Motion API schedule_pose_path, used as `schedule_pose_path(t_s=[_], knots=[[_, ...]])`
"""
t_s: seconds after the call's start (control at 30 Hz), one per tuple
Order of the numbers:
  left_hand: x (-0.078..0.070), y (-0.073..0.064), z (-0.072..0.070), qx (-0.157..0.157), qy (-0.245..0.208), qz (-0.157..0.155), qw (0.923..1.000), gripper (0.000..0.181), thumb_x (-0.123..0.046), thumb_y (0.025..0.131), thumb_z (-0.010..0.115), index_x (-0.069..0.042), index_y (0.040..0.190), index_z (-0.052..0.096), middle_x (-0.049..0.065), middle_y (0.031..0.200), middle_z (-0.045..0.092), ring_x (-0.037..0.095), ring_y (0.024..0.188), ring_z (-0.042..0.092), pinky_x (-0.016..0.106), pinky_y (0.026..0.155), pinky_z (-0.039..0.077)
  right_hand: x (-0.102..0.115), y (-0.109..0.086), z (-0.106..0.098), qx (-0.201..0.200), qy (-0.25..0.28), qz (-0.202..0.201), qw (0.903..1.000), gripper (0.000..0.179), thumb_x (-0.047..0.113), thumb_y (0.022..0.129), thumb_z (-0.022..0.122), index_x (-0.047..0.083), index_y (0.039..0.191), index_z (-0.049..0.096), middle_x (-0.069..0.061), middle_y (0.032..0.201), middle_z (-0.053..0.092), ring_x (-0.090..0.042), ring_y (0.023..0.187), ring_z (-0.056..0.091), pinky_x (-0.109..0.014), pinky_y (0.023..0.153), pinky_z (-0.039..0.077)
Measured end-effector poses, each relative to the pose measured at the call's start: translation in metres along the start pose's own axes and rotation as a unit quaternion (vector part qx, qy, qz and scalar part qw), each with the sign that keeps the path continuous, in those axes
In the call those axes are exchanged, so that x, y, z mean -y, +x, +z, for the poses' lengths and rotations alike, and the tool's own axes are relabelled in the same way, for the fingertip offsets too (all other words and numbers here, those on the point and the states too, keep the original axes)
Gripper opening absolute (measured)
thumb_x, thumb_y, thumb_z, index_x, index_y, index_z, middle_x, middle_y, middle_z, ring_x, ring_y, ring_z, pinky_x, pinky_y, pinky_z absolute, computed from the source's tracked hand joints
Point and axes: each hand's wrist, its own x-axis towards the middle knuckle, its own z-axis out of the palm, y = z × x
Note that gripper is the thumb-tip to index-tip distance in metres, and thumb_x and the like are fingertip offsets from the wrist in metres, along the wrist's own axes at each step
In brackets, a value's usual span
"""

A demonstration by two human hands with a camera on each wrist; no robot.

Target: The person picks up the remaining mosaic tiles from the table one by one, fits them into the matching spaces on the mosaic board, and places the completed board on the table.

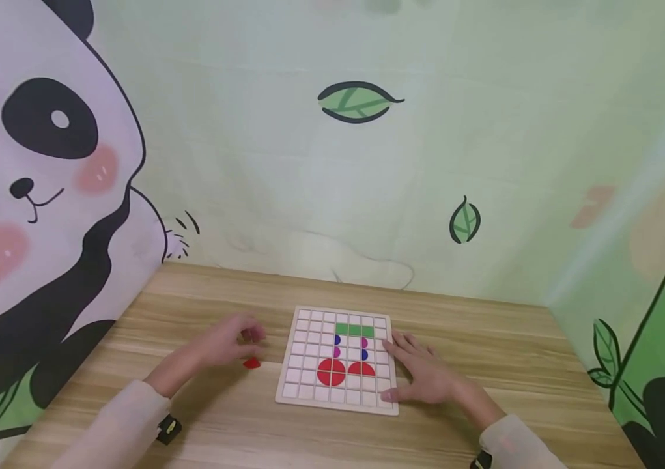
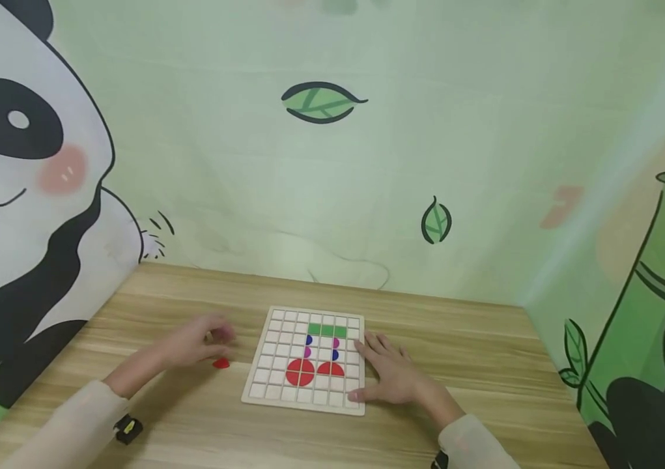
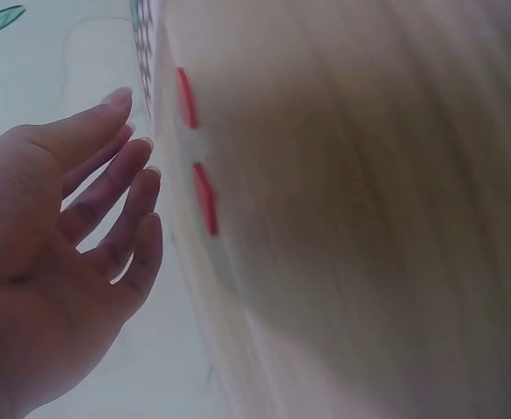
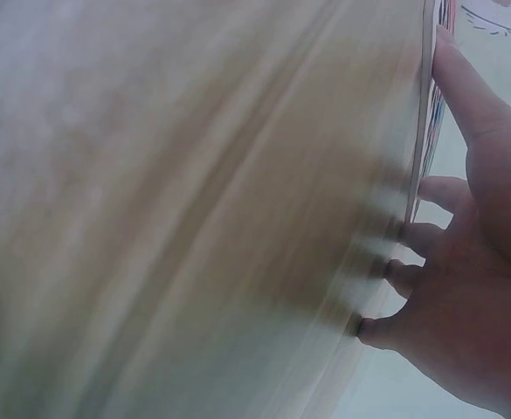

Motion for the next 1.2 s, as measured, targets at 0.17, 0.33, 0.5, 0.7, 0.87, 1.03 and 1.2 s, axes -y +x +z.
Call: schedule_pose_path(t_s=[0.17, 0.33, 0.5, 0.7, 0.87, 1.03, 1.2], knots=[[0.005, -0.012, -0.004, 0.010, 0.043, 0.009, 0.9990, 0.014, -0.008, 0.093, 0.081, -0.007, 0.105, 0.074, -0.002, 0.097, 0.069, 0.011, 0.089, 0.063, 0.034, 0.081, 0.058, 0.000, 0.001, 0.000, 0.002, -0.001, 0.008, 1.0000, 0.107, 0.066, 0.085, 0.079, 0.016, 0.167, 0.032, -0.013, 0.177, 0.014, -0.042, 0.162, 0.005, -0.073, 0.123, 0.005], [0.005, -0.017, -0.001, 0.012, 0.086, 0.009, 0.9961, 0.015, -0.015, 0.092, 0.084, -0.011, 0.102, 0.075, -0.007, 0.093, 0.066, 0.009, 0.085, 0.061, 0.031, 0.077, 0.056, -0.002, 0.002, -0.001, 0.000, -0.004, 0.008, 1.0000, 0.108, 0.067, 0.085, 0.079, 0.016, 0.167, 0.032, -0.012, 0.177, 0.014, -0.042, 0.162, 0.005, -0.073, 0.123, 0.004], [0.003, -0.018, 0.009, -0.010, 0.120, 0.023, 0.9925, 0.014, -0.019, 0.091, 0.086, -0.014, 0.096, 0.074, -0.007, 0.092, 0.062, 0.008, 0.081, 0.059, 0.029, 0.073, 0.055, -0.003, 0.002, 0.000, -0.002, -0.008, 0.009, 0.9999, 0.109, 0.069, 0.084, 0.079, 0.017, 0.168, 0.032, -0.011, 0.177, 0.013, -0.042, 0.162, 0.005, -0.073, 0.123, 0.004], [0.001, -0.020, 0.014, -0.020, 0.114, 0.039, 0.9926, 0.013, -0.012, 0.091, 0.085, -0.014, 0.092, 0.072, -0.006, 0.090, 0.060, 0.007, 0.081, 0.059, 0.028, 0.072, 0.056, -0.003, 0.002, 0.001, -0.001, -0.009, 0.008, 0.9999, 0.108, 0.069, 0.085, 0.078, 0.017, 0.168, 0.032, -0.012, 0.177, 0.013, -0.042, 0.162, 0.005, -0.073, 0.122, 0.004], [0.001, -0.019, 0.013, -0.019, 0.107, 0.045, 0.9931, 0.014, -0.010, 0.091, 0.084, -0.015, 0.091, 0.071, -0.006, 0.089, 0.060, 0.006, 0.080, 0.058, 0.027, 0.071, 0.054, -0.002, 0.002, 0.001, -0.003, -0.006, 0.008, 0.9999, 0.107, 0.068, 0.085, 0.078, 0.016, 0.167, 0.032, -0.012, 0.177, 0.014, -0.041, 0.162, 0.005, -0.074, 0.122, 0.004], [0.001, -0.019, 0.013, -0.023, 0.104, 0.048, 0.9931, 0.018, -0.009, 0.090, 0.085, -0.018, 0.088, 0.069, -0.008, 0.088, 0.058, 0.006, 0.080, 0.056, 0.027, 0.071, 0.052, -0.001, 0.002, -0.001, -0.002, -0.006, 0.007, 1.0000, 0.108, 0.067, 0.085, 0.079, 0.016, 0.167, 0.032, -0.012, 0.177, 0.013, -0.041, 0.162, 0.005, -0.074, 0.122, 0.004], [-0.002, -0.018, 0.014, -0.016, 0.106, 0.040, 0.9934, 0.017, -0.010, 0.091, 0.084, -0.021, 0.089, 0.070, -0.011, 0.090, 0.061, 0.006, 0.083, 0.058, 0.029, 0.075, 0.054, -0.002, 0.001, 0.001, 0.000, -0.009, 0.009, 0.9999, 0.108, 0.069, 0.085, 0.078, 0.017, 0.168, 0.032, -0.012, 0.177, 0.014, -0.042, 0.162, 0.005, -0.074, 0.122, 0.004]])
